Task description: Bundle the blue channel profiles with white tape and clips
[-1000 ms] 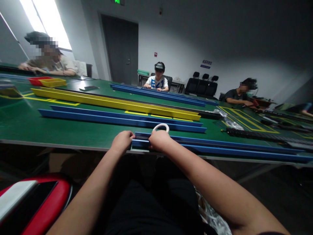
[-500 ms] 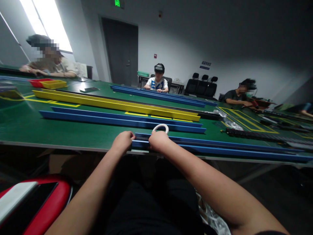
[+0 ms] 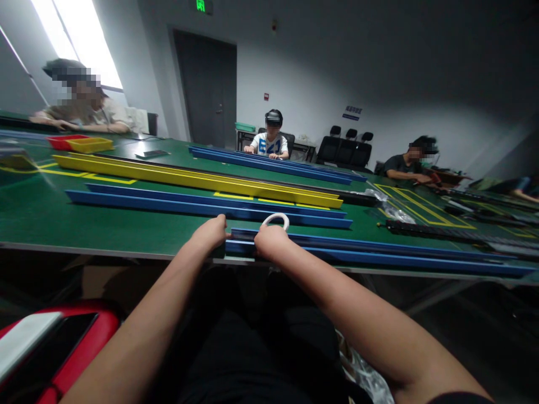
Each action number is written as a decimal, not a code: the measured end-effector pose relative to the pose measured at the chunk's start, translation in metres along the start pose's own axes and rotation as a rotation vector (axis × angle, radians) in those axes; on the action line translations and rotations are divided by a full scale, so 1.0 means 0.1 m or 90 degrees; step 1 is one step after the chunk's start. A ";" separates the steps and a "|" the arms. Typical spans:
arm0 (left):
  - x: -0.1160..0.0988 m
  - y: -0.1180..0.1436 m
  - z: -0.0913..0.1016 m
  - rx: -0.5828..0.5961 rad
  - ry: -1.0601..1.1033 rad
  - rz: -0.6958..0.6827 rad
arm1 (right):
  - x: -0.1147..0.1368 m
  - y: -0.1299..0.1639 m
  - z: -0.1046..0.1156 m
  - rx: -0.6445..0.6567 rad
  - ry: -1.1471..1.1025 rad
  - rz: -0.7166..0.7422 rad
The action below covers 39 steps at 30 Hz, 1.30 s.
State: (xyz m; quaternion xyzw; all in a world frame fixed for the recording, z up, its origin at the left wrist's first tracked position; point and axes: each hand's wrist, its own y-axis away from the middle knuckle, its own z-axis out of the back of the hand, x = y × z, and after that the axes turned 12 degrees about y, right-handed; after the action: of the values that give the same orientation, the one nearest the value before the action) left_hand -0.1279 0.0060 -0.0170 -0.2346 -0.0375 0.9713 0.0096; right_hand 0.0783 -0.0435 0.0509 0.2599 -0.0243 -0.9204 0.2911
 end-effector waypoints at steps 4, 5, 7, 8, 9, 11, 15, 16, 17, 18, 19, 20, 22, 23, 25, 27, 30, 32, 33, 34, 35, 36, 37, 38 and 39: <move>-0.05 -0.07 0.07 0.071 0.005 -0.167 | 0.00 0.00 -0.01 0.004 0.000 -0.006; -0.08 -0.09 0.09 0.092 -0.005 -0.202 | 0.01 0.00 -0.01 0.004 0.002 -0.008; -0.15 -0.12 0.12 0.132 -0.037 -0.240 | 0.01 0.00 0.00 0.006 0.005 -0.008; -0.18 -0.14 0.13 0.149 -0.056 -0.248 | 0.01 0.00 0.00 0.009 0.005 -0.007; -0.22 -0.16 0.14 0.166 -0.075 -0.251 | 0.01 0.01 0.00 0.010 0.003 -0.004; -0.30 -0.19 0.14 0.193 -0.104 -0.242 | 0.00 0.01 0.00 0.010 -0.003 -0.001; -0.49 -0.22 0.05 0.198 -0.111 -0.235 | -0.01 0.03 -0.01 0.009 -0.025 -0.018; -0.53 -0.23 0.01 0.187 -0.107 -0.242 | -0.01 0.04 -0.01 0.010 -0.028 -0.021; -0.57 -0.23 -0.02 0.178 -0.101 -0.245 | -0.01 0.04 -0.02 0.012 -0.031 -0.021; -0.60 -0.23 -0.06 0.173 -0.094 -0.242 | -0.01 0.05 -0.02 0.014 -0.032 -0.019; -0.63 -0.22 -0.08 0.171 -0.086 -0.235 | -0.02 0.06 -0.03 0.015 -0.031 -0.017; -0.64 -0.22 -0.10 0.170 -0.078 -0.230 | -0.03 0.06 -0.04 0.014 -0.029 -0.015; -0.65 -0.21 -0.13 0.167 -0.066 -0.229 | -0.06 0.09 -0.06 -0.002 -0.024 -0.003; -0.65 -0.21 -0.13 0.164 -0.066 -0.237 | -0.10 0.10 -0.07 -0.015 -0.024 0.007; -0.63 -0.20 -0.13 0.159 -0.073 -0.255 | -0.19 0.14 -0.08 -0.028 -0.033 0.029; -0.62 -0.19 -0.13 0.158 -0.081 -0.261 | -0.33 0.20 -0.08 -0.017 -0.052 0.038; -0.61 -0.17 -0.12 0.155 -0.071 -0.244 | -0.57 0.29 -0.04 -0.006 -0.072 -0.002; -0.61 -0.16 -0.12 0.152 -0.055 -0.227 | -0.70 0.35 -0.02 0.004 -0.072 -0.044; -0.61 -0.15 -0.11 0.152 -0.048 -0.221 | -0.75 0.38 -0.02 0.009 -0.074 -0.066; -0.61 -0.15 -0.10 0.153 -0.041 -0.217 | -0.79 0.39 -0.02 0.017 -0.078 -0.085; -0.60 -0.14 -0.10 0.155 -0.037 -0.214 | -0.82 0.40 -0.02 0.030 -0.082 -0.101; -0.60 -0.14 -0.09 0.157 -0.033 -0.211 | -0.84 0.40 -0.04 0.047 -0.085 -0.111; -0.60 -0.14 -0.09 0.160 -0.029 -0.209 | -0.84 0.39 -0.06 0.070 -0.087 -0.115; -0.60 -0.14 -0.08 0.162 -0.025 -0.207 | -0.84 0.37 -0.09 0.099 -0.086 -0.116; -0.61 -0.14 -0.08 0.164 -0.023 -0.205 | -0.84 0.35 -0.12 0.132 -0.083 -0.116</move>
State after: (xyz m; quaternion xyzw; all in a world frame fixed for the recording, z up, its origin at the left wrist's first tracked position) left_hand -0.0703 0.0180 0.0044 -0.2052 0.0499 0.9580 0.1942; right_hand 0.1607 -0.0250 0.0861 0.2294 -0.1144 -0.9504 0.1760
